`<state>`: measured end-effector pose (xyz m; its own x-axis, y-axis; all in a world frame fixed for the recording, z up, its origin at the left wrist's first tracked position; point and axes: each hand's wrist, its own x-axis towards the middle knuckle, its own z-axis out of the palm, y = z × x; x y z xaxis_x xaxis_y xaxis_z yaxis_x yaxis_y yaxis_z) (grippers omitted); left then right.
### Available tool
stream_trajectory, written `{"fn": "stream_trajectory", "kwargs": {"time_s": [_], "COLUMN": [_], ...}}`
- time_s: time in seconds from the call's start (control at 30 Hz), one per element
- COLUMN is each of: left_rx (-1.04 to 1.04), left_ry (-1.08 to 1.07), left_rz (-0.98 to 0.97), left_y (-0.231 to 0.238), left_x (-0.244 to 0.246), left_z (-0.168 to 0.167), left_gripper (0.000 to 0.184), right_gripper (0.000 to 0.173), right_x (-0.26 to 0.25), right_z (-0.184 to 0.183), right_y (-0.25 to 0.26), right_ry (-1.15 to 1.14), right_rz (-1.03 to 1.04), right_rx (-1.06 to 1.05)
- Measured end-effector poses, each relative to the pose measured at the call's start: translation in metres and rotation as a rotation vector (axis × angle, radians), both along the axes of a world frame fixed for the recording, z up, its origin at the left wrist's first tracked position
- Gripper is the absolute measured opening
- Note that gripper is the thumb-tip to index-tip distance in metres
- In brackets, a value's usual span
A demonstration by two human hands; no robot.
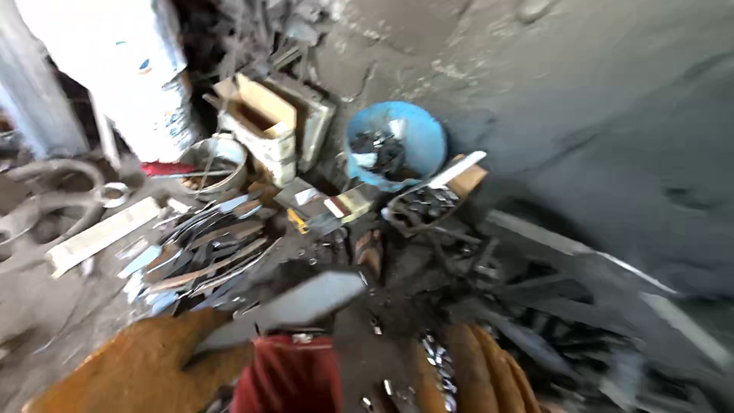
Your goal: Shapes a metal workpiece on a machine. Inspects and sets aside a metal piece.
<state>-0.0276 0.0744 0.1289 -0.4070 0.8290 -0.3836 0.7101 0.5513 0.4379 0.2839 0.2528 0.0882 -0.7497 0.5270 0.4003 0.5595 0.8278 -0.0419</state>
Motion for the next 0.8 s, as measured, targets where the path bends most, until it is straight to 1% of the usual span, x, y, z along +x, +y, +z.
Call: {"fn": "stream_trajectory", "kwargs": {"time_s": [0.03, 0.07, 0.1, 0.13, 0.17, 0.2, 0.23, 0.27, 0.3, 0.33, 0.37, 0.4, 0.47, 0.53, 0.6, 0.63, 0.7, 0.8], "left_rx": [0.003, 0.021, 0.042, 0.028, -0.001, 0.04, 0.132, 0.186, 0.229, 0.264, 0.288, 0.314, 0.392, 0.385, 0.326, 0.313, 0.286, 0.273], "left_ry": [-0.036, -0.082, -0.116, -0.111, -0.067, 0.017, 0.123, 0.23, 0.311, 0.351, 0.372, 0.396, 0.479, 0.509, 0.485, 0.474, 0.462, 0.477], "left_rz": [-0.163, -0.316, -0.462, -0.577, -0.648, -0.695, -0.741, -0.797, -0.845, -0.881, -0.904, -0.911, -0.855, -0.812, -0.794, -0.784, -0.76, -0.737], "left_y": [0.025, 0.049, 0.072, 0.095, 0.118, 0.138, 0.156, 0.175, 0.192, 0.209, 0.225, 0.239, 0.266, 0.293, 0.317, 0.329, 0.347, 0.363], "left_x": [0.011, 0.025, 0.038, 0.051, 0.064, 0.076, 0.083, 0.087, 0.089, 0.092, 0.097, 0.104, 0.12, 0.127, 0.129, 0.13, 0.13, 0.13], "left_z": [0.013, 0.02, 0.02, 0.018, 0.017, 0.013, 0.006, -0.002, -0.014, -0.029, -0.044, -0.06, -0.096, -0.127, -0.151, -0.162, -0.18, -0.199], "left_gripper": [0.055, 0.055, 0.057, 0.059, 0.062, 0.065, 0.073, 0.092, 0.105, 0.109, 0.104, 0.094, 0.076, 0.069, 0.061, 0.058, 0.057, 0.056], "right_gripper": [0.071, 0.066, 0.059, 0.047, 0.044, 0.048, 0.058, 0.067, 0.076, 0.081, 0.083, 0.084, 0.088, 0.088, 0.082, 0.078, 0.073, 0.064], "right_x": [-0.004, -0.003, 0.003, 0.014, 0.029, 0.048, 0.067, 0.086, 0.104, 0.121, 0.134, 0.143, 0.154, 0.164, 0.172, 0.173, 0.17, 0.162], "right_z": [0.013, 0.021, 0.024, 0.02, 0.016, 0.011, 0.008, 0.005, 0.001, -0.005, -0.01, -0.015, -0.033, -0.067, -0.105, -0.119, -0.142, -0.17], "right_y": [0.004, 0.009, 0.014, 0.019, 0.027, 0.035, 0.043, 0.051, 0.06, 0.068, 0.075, 0.082, 0.101, 0.127, 0.156, 0.17, 0.189, 0.2], "right_ry": [0.004, -0.011, -0.043, -0.076, -0.122, -0.168, -0.213, -0.244, -0.252, -0.251, -0.247, -0.257, -0.256, -0.238, -0.206, -0.208, -0.218, -0.218], "right_rz": [-0.012, -0.028, -0.065, -0.138, -0.208, -0.262, -0.322, -0.393, -0.457, -0.51, -0.544, -0.571, -0.583, -0.515, -0.421, -0.397, -0.411, -0.492], "right_rx": [0.074, 0.108, 0.097, 0.089, 0.042, -0.058, -0.193, -0.328, -0.442, -0.522, -0.588, -0.652, -0.678, -0.532, -0.327, -0.268, -0.198, -0.152]}}
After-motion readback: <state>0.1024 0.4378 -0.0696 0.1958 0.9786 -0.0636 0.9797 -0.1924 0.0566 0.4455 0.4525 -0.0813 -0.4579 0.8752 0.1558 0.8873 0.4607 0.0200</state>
